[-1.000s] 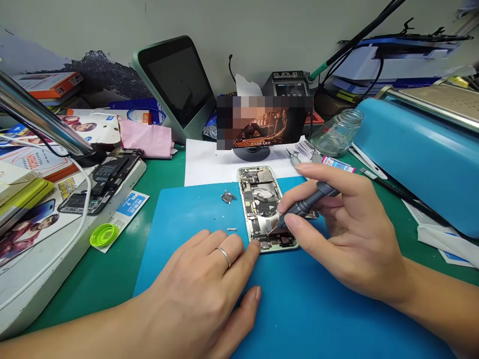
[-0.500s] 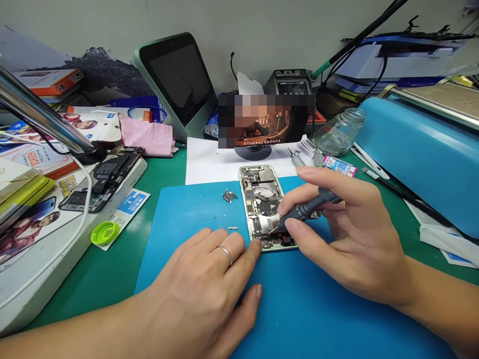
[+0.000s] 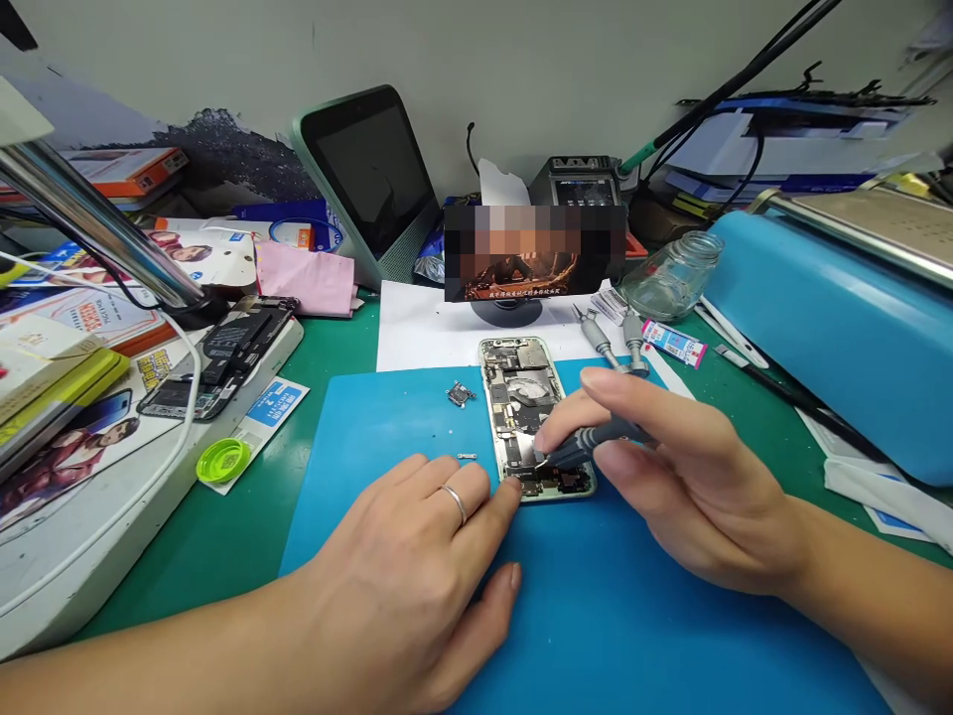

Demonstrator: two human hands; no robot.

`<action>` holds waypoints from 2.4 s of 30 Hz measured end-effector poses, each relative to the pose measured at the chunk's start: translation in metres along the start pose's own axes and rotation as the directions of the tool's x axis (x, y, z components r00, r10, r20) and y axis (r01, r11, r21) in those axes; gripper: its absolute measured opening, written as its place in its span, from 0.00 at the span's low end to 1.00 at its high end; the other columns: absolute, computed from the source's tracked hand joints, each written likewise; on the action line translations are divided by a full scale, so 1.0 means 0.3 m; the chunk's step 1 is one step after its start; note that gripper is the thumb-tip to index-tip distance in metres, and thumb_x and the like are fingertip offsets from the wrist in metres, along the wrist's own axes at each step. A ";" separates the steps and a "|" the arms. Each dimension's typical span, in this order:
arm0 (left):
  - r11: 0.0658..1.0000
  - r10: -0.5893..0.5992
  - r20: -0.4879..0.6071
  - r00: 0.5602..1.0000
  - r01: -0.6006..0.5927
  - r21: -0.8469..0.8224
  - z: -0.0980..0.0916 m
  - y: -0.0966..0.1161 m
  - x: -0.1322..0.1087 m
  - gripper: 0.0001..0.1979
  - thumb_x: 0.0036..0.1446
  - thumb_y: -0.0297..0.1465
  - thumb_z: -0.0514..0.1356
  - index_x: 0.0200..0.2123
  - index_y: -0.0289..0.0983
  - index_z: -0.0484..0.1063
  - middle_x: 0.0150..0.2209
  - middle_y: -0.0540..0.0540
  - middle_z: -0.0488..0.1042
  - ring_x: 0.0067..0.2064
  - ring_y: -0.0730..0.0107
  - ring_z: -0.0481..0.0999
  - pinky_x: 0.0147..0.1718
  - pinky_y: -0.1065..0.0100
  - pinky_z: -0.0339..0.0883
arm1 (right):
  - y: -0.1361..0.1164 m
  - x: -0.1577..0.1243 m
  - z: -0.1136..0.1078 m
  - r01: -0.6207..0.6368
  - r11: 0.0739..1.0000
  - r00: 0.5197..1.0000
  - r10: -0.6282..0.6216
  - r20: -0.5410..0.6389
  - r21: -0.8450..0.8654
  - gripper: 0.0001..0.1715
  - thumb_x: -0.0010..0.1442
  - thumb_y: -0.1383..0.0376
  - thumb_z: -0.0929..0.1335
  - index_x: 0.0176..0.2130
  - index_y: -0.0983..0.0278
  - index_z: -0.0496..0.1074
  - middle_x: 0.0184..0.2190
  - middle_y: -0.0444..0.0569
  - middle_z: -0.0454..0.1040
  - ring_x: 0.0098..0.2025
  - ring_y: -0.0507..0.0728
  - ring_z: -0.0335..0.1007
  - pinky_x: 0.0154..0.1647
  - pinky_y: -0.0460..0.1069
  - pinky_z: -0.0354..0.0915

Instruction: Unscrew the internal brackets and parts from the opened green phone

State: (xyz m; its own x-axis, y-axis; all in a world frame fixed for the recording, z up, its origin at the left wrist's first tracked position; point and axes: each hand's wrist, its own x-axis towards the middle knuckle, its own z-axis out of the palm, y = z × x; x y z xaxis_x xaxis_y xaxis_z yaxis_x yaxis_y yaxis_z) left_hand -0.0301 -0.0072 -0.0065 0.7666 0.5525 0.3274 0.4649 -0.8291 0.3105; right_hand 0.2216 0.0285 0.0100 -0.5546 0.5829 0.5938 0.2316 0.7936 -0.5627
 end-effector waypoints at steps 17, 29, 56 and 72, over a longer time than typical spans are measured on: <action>1.000 0.004 -0.005 1.000 -0.004 0.005 0.003 -0.005 0.001 0.18 0.70 0.30 0.56 0.59 0.27 0.71 0.37 0.43 0.73 0.35 0.57 0.72 0.31 0.55 0.70 | 0.016 -0.029 0.032 0.023 0.999 0.994 -0.026 -0.104 -0.026 0.40 0.66 0.76 0.71 0.70 0.53 0.63 0.60 0.50 0.79 0.58 0.59 0.80 0.58 0.54 0.79; 0.999 0.021 -0.030 0.999 -0.020 0.036 0.006 -0.001 0.001 0.18 0.68 0.29 0.57 0.57 0.26 0.73 0.35 0.43 0.74 0.34 0.58 0.74 0.28 0.56 0.72 | 0.015 -0.026 0.030 0.045 0.999 0.992 -0.046 -0.118 -0.015 0.41 0.63 0.79 0.72 0.69 0.57 0.63 0.57 0.53 0.80 0.56 0.59 0.81 0.54 0.53 0.81; 0.999 0.019 -0.028 0.999 -0.018 0.040 0.005 -0.002 0.004 0.18 0.68 0.29 0.57 0.57 0.27 0.73 0.36 0.42 0.75 0.34 0.58 0.75 0.30 0.56 0.73 | 0.003 -0.006 0.025 0.101 0.988 0.987 -0.114 -0.111 -0.116 0.40 0.60 0.81 0.70 0.67 0.61 0.67 0.55 0.52 0.79 0.52 0.57 0.75 0.53 0.54 0.75; 0.995 0.037 -0.085 0.996 -0.028 0.098 0.013 -0.006 -0.004 0.18 0.68 0.29 0.57 0.57 0.28 0.74 0.38 0.41 0.78 0.37 0.56 0.80 0.33 0.57 0.78 | -0.011 0.009 0.021 0.070 0.985 0.986 -0.092 -0.138 -0.157 0.37 0.61 0.78 0.69 0.65 0.57 0.68 0.47 0.51 0.82 0.41 0.58 0.78 0.42 0.56 0.77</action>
State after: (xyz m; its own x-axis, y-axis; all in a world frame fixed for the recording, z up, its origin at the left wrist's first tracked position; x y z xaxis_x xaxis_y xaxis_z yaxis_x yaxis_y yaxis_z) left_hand -0.0301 -0.0066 -0.0110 0.7429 0.5269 0.4128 0.4841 -0.8489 0.2122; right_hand 0.2143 0.0263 0.0097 -0.4579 0.5262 0.7166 0.3153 0.8497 -0.4225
